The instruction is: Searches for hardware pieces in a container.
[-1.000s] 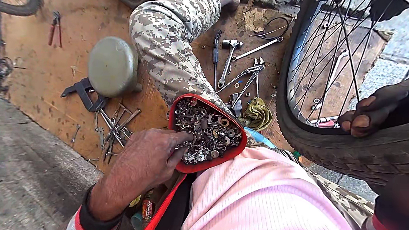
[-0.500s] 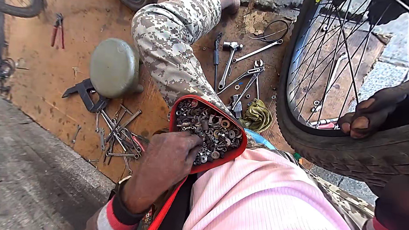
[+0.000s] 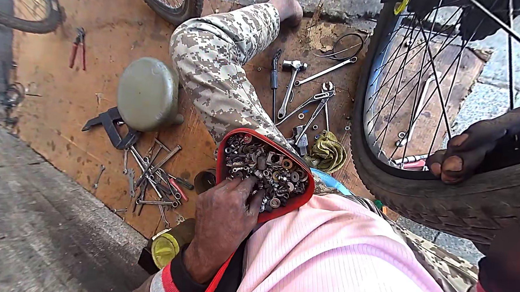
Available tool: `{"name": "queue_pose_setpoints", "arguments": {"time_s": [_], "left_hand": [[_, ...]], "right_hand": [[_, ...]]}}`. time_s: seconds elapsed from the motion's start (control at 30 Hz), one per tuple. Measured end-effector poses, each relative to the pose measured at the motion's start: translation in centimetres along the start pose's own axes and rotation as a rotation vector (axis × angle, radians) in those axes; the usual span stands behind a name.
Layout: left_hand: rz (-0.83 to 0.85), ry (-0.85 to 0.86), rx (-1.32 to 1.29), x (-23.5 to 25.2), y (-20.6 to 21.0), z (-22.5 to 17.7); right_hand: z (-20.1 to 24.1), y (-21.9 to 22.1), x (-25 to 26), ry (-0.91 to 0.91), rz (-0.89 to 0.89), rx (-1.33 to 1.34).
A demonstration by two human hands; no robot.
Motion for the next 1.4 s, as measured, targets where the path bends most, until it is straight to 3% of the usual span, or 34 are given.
{"name": "queue_pose_setpoints", "arguments": {"time_s": [0.1,0.2,0.37,0.43,0.6,0.7,0.87,1.0,1.17,1.4], "left_hand": [[-0.052,0.028,-0.026,-0.4,0.8,0.0],[-0.059,0.038,-0.022,-0.4,1.0,0.0],[-0.051,0.023,-0.136,0.0,0.3,0.5],[0.002,-0.002,-0.453,0.7,-1.0,1.5],[0.226,-0.086,-1.604,2.1,-2.7,4.3],[0.318,-0.057,-1.857,2.3,-2.7,4.2],[0.350,0.013,-1.824,2.4,-2.6,3.8],[0.368,-0.004,-1.763,2.5,-2.8,3.8],[0.417,-0.081,-1.572,2.6,-3.4,3.8],[0.326,-0.061,-1.541,3.1,-5.4,4.3]], "right_hand": [[-1.2,-2.4,0.2,-0.051,0.215,0.087],[1.8,2.6,0.8,0.029,-0.061,0.015],[1.7,2.5,0.8,0.031,-0.049,0.008],[2.0,2.9,1.1,0.044,-0.072,0.018],[4.4,5.6,1.8,0.157,-0.155,0.049],[8.9,11.0,3.6,0.401,-0.419,0.045],[8.2,9.3,3.1,0.305,-0.216,0.150],[8.2,9.6,3.4,0.308,-0.265,0.071],[3.5,4.0,1.3,0.098,-0.049,0.080],[2.4,2.7,0.4,0.108,-0.068,0.027]]}}
Point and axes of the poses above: each hand's wrist, its own x-axis towards the middle knuckle, its own y-axis out of the palm, z = x × y, the point moved 1 cm from there along x, towards the middle knuckle, and after that the axes turned 3 degrees about -y, right-handed, at the moved point
